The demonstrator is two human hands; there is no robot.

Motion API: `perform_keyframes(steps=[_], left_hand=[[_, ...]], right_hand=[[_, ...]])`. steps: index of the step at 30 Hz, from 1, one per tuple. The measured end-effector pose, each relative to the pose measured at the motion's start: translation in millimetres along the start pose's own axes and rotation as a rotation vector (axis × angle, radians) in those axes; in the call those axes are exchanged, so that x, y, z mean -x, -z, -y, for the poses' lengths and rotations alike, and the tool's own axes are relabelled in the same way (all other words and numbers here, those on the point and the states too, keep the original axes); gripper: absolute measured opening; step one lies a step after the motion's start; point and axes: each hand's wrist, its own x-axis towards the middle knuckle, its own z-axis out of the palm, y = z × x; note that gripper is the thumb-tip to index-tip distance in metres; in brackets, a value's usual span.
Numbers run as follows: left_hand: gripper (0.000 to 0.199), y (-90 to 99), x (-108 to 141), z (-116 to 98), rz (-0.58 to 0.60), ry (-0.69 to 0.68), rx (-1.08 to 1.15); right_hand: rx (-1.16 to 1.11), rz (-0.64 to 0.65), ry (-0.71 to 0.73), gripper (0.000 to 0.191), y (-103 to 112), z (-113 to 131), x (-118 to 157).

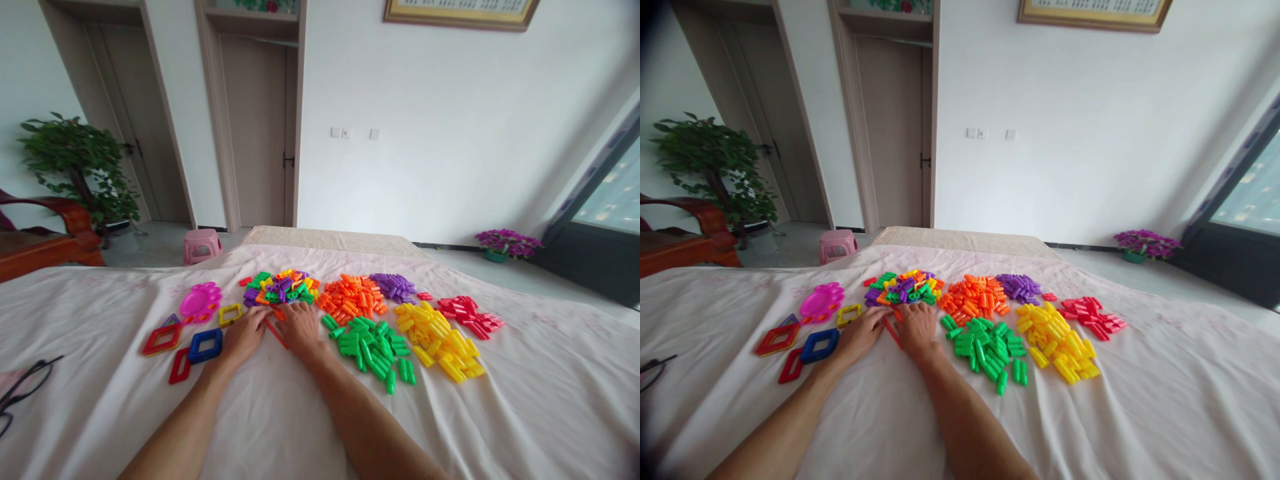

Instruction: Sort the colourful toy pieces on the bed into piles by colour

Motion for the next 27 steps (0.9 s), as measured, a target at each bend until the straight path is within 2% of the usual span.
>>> perform_keyframes(steps=[5,8,14,16,18,23,27], left_hand=[[0.039,1.0,1,-1,0.019,0.021,-0.012],[0.035,1.6,1,-1,0.004,0.034,0.019],[0.033,1.1,1,2,0.001,0.029,0.051],[0.033,-0.3,0,4,-0.001,0.025,0.050],[0.033,-1.7,0,7,-0.007,0.034,0.041],[0.034,-2.4,0,10,-0.008,0.027,0.049],[0.032,-1.0,2,6,-0.037,0.027,0.055]], right_hand=[[-0.004,0.017,-0.043,0.029,5,-6,-1],[-0.031,-0.038,-0.108,0.033,18,-20,-5],[-0.161,-0.303,-0.398,0.043,55,-82,-15],[-0.191,-0.380,-0.451,0.046,65,-103,-14],[-0.189,-0.399,-0.477,0.046,76,-119,-10],[-0.178,-0.339,-0.495,0.045,117,-145,6],[-0.175,-0.417,-0.523,0.042,148,-187,38]])
